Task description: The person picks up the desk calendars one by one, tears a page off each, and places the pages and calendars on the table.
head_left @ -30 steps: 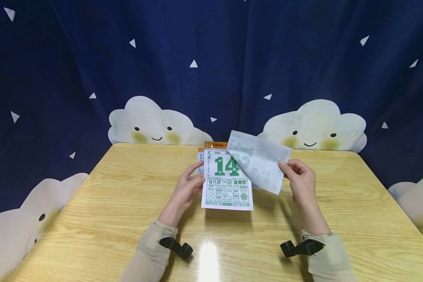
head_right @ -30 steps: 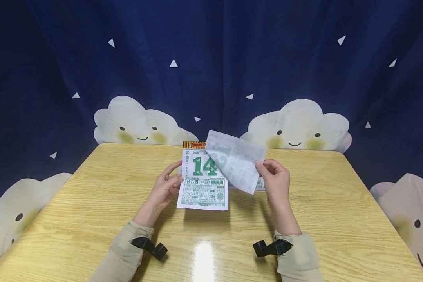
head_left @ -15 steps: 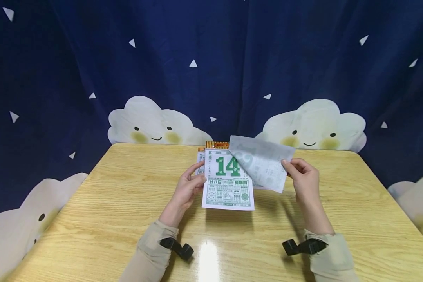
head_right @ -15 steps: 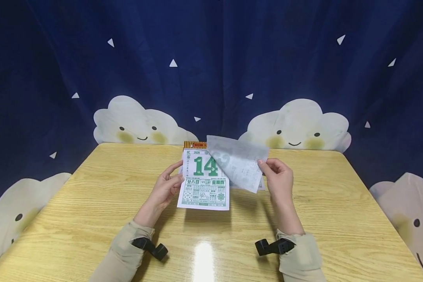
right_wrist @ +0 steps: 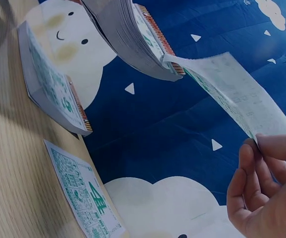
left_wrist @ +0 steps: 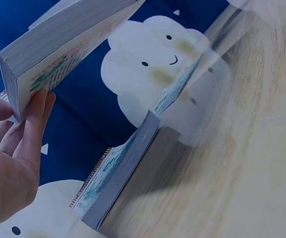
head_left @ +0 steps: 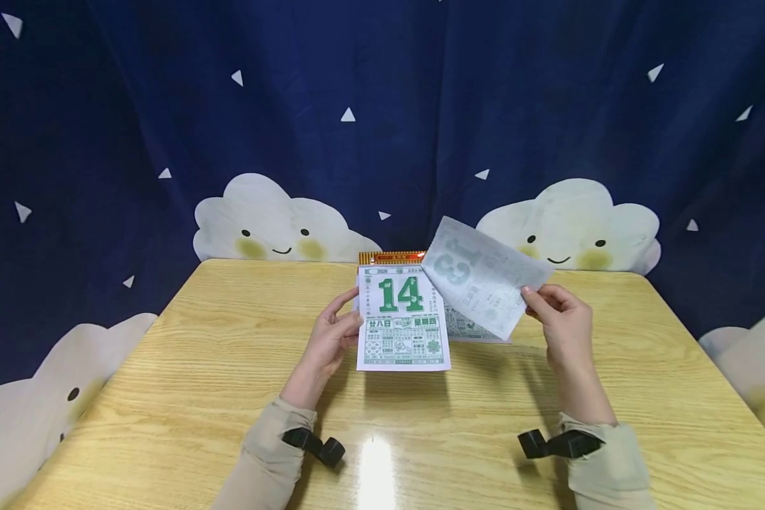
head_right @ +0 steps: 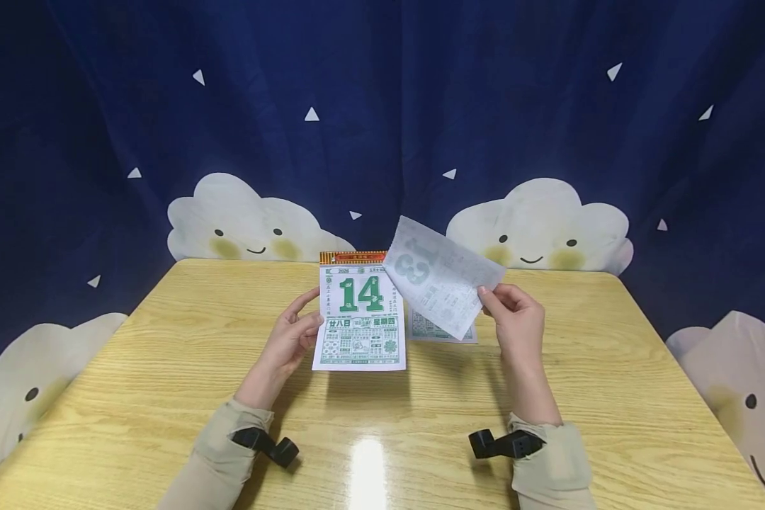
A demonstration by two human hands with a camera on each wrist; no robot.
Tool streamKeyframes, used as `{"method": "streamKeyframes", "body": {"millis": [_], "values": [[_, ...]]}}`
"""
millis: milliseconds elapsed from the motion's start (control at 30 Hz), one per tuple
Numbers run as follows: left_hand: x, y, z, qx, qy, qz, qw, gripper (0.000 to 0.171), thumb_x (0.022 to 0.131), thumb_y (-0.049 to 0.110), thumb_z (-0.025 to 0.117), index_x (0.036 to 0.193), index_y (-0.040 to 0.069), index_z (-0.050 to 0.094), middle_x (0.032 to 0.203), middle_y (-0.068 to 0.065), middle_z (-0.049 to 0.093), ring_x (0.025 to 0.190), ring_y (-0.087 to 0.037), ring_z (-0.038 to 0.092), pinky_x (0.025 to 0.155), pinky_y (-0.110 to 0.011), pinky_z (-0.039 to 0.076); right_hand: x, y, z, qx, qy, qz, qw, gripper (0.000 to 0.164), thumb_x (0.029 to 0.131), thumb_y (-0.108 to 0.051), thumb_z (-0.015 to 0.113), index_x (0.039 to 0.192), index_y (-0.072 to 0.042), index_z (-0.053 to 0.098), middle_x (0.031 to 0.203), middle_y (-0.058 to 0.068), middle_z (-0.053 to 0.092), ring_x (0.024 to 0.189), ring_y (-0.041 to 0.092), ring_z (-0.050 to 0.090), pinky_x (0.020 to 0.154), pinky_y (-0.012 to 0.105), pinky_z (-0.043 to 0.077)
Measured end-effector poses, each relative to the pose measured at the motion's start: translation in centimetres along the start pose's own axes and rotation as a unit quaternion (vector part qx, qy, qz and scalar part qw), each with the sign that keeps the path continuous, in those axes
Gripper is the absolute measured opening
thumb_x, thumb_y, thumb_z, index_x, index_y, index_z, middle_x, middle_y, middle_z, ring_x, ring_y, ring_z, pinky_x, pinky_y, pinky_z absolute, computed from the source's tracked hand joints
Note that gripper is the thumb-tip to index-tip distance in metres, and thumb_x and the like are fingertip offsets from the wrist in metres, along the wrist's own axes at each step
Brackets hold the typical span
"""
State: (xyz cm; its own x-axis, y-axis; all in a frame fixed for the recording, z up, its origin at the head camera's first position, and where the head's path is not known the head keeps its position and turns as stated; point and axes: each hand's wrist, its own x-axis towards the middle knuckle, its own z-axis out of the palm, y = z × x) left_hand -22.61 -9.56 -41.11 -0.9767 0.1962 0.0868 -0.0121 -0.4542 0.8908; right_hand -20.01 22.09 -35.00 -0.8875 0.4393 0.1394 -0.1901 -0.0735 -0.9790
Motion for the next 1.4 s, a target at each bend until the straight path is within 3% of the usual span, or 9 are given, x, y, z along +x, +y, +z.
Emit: {"method": "streamKeyframes", "body": {"millis": [367, 700, 933, 1067, 1300, 1400], "values": [[0.0, 0.6, -0.5, -0.004, 0.018, 0.002, 0.9998, 0.059, 0.083, -0.012, 0.045, 0.138, 0.006, 0.034, 0.083, 0.0, 0.071, 0.063, -0.01, 0.066, 0.059, -0.022, 0.054, 0.5, -0.5, -1.2, 0.048, 0.034, 0.0, 0.998, 0.012, 0.076, -0.001, 0.069, 0.067, -0.006, 0.062, 0.057, -0.002, 0.061, 0.053, 0.008, 0.058, 0.054, 0.016, 0.051], [-0.1, 1.2, -0.8, -0.012, 0.024, 0.015, 0.9995, 0.06, 0.082, -0.013, 0.044, 0.138, 0.004, 0.033, 0.081, 0.0, 0.07, 0.062, -0.009, 0.065, 0.06, -0.022, 0.054, 0.9, -0.8, -1.9, 0.051, 0.052, -0.008, 0.997, 0.013, 0.075, -0.003, 0.071, 0.066, -0.005, 0.062, 0.056, -0.001, 0.058, 0.052, 0.009, 0.057, 0.053, 0.017, 0.05], [-0.3, 1.3, -0.9, -0.004, 0.018, 0.004, 0.9998, 0.062, 0.081, -0.013, 0.045, 0.139, 0.006, 0.032, 0.081, 0.0, 0.07, 0.055, -0.007, 0.059, 0.058, -0.021, 0.053, 0.6, -0.9, -2.0, 0.047, 0.055, 0.008, 0.997, 0.012, 0.075, -0.003, 0.071, 0.067, -0.004, 0.062, 0.056, 0.0, 0.057, 0.053, 0.009, 0.057, 0.053, 0.016, 0.05], [-0.4, 1.2, -1.1, 0.004, 0.023, -0.003, 0.9997, 0.062, 0.08, -0.013, 0.045, 0.138, 0.006, 0.034, 0.08, -0.001, 0.069, 0.05, -0.004, 0.049, 0.055, -0.02, 0.051, 0.5, -0.8, -2.4, 0.038, 0.055, 0.004, 0.998, 0.012, 0.075, -0.003, 0.071, 0.068, -0.006, 0.062, 0.057, -0.002, 0.058, 0.053, 0.008, 0.057, 0.054, 0.016, 0.05], [-0.9, 1.0, -1.8, 0.021, 0.031, -0.018, 0.9991, 0.06, 0.081, -0.013, 0.044, 0.137, 0.007, 0.037, 0.081, -0.002, 0.069, 0.055, -0.008, 0.056, 0.056, -0.021, 0.052, 0.5, -0.9, -2.9, 0.029, 0.058, -0.013, 0.998, 0.012, 0.075, -0.003, 0.071, 0.068, -0.008, 0.063, 0.057, -0.004, 0.059, 0.052, 0.006, 0.057, 0.053, 0.015, 0.049], [-1.1, 1.0, -2.1, 0.022, 0.036, -0.024, 0.9988, 0.06, 0.08, -0.013, 0.044, 0.137, 0.007, 0.037, 0.081, -0.002, 0.069, 0.053, -0.007, 0.053, 0.057, -0.022, 0.052, 0.4, -1.0, -3.0, 0.028, 0.063, -0.014, 0.998, 0.011, 0.075, -0.003, 0.071, 0.068, -0.006, 0.063, 0.057, -0.003, 0.059, 0.052, 0.007, 0.056, 0.052, 0.015, 0.049]]}}
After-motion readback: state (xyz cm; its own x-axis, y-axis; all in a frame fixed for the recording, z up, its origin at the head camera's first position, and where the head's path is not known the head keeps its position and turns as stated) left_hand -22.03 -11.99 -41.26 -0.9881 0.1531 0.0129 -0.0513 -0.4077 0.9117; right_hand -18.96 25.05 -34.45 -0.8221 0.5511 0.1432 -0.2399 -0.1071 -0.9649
